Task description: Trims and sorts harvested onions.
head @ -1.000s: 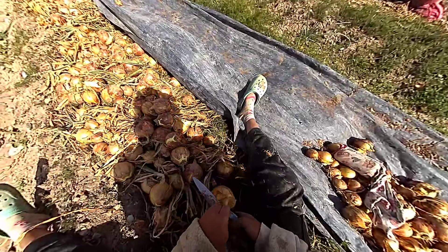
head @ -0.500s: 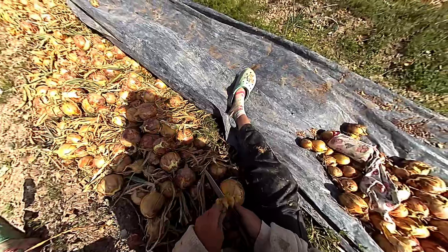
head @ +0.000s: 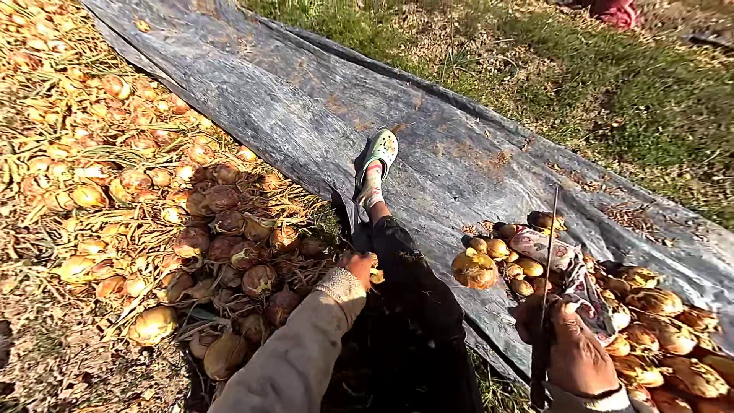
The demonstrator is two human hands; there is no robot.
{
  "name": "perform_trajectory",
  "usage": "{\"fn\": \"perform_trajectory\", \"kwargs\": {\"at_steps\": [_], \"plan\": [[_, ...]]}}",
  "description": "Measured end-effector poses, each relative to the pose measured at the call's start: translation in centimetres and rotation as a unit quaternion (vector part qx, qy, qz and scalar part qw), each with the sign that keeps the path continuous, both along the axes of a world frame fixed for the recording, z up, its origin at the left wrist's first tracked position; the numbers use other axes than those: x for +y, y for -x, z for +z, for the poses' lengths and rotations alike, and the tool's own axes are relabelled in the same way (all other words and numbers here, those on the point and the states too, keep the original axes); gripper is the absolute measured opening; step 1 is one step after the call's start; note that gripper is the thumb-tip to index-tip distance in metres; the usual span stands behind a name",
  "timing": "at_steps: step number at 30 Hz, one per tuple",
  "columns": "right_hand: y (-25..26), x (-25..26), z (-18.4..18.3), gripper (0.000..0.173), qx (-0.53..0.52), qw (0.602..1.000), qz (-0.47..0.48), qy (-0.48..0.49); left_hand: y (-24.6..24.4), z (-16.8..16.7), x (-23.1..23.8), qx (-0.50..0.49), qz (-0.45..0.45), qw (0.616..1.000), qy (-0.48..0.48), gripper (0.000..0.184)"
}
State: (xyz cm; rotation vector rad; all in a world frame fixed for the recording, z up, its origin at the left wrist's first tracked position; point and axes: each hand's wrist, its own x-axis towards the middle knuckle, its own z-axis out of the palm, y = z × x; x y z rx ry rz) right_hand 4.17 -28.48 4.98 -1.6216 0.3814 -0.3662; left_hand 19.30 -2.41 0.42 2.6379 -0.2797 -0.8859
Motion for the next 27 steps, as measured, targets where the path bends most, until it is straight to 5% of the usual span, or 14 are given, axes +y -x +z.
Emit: {"fn": "perform_trajectory", "kwargs": {"at_steps": [5,10,13,16,18,21,24,27], "plan": [[1.1,3.4,-3.0,0.038,0.100,0.986,0.060,-0.118,1.2,-3.6,6.0,0.110,-0.038,0.979,-0.167,0.047],[2.6,8.7,-4.3,0.018,0.225,0.927,0.195,-0.226,5.4,-2.8,9.1,0.073,0.029,0.986,-0.145,0.041],[2.6,10.1,-4.6,0.007,0.292,0.894,0.221,-0.258,9.5,-2.4,11.0,-0.119,0.166,0.977,0.053,0.037],[1.8,11.4,-4.4,0.003,0.341,0.878,0.226,-0.248,12.5,-2.3,10.2,-0.371,0.232,0.874,0.211,0.032],[1.4,12.3,-4.6,0.009,0.345,0.874,0.246,-0.240,13.3,-1.8,8.8,-0.492,0.211,0.798,0.277,0.037],[1.3,13.3,-5.3,0.036,0.293,0.867,0.301,-0.267,13.7,-1.4,6.9,-0.594,0.088,0.753,0.267,0.030],[1.5,14.1,-6.0,0.054,0.241,0.876,0.272,-0.318,15.6,-2.3,4.7,-0.595,-0.007,0.782,0.186,0.026],[2.7,14.9,-7.4,0.033,0.210,0.881,0.158,-0.394,18.0,-3.1,3.6,-0.483,-0.073,0.854,0.180,0.019]]}}
